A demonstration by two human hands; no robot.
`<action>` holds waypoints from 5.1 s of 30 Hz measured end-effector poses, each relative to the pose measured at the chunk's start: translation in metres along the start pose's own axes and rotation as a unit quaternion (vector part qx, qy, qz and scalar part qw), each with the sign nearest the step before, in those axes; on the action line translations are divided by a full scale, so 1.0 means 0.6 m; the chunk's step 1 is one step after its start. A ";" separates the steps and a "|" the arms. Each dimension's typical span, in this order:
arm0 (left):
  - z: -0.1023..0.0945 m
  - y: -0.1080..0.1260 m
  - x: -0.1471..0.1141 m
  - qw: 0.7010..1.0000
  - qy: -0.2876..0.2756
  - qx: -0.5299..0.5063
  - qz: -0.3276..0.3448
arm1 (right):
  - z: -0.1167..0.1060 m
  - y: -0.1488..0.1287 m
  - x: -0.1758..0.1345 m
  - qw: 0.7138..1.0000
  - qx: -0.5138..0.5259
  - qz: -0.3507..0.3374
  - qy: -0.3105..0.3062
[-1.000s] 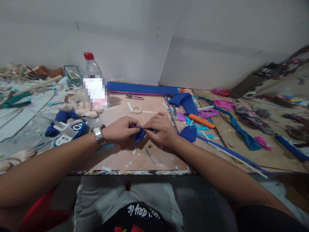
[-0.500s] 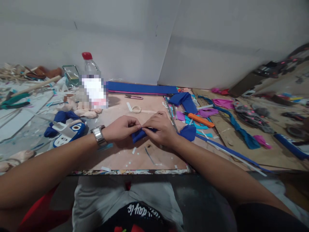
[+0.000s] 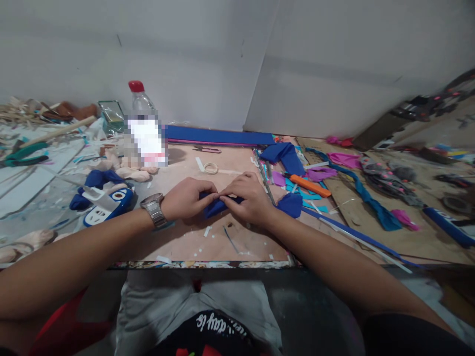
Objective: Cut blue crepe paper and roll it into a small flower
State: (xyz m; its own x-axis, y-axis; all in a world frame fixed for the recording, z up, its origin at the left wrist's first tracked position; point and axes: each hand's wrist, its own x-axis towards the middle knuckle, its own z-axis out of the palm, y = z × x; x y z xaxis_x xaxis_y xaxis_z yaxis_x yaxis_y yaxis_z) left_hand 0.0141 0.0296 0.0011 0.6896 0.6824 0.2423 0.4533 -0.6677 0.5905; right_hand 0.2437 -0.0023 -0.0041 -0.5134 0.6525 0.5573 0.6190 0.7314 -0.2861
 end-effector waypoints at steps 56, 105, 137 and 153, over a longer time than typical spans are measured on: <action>0.013 0.000 -0.004 0.989 0.036 0.111 0.090 | 0.003 -0.001 0.000 1.000 0.026 0.015 -0.008; 0.014 -0.003 -0.001 0.996 0.038 0.044 0.060 | 0.006 0.004 0.000 0.999 0.036 0.031 -0.023; 0.008 -0.006 0.005 0.983 -0.038 -0.171 -0.059 | 0.005 0.005 -0.001 0.999 0.026 0.031 0.008; 0.003 0.001 0.008 0.950 -0.071 -0.285 -0.111 | 0.003 0.005 0.000 1.000 0.007 -0.009 -0.008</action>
State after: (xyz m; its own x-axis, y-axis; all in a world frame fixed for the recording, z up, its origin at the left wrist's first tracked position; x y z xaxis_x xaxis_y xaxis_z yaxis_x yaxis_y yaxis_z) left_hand 0.0188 0.0320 0.0013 0.7001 0.7138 -0.0191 0.2454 -0.2154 0.9452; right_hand 0.2443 0.0005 -0.0063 -0.5331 0.6425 0.5504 0.6020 0.7452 -0.2868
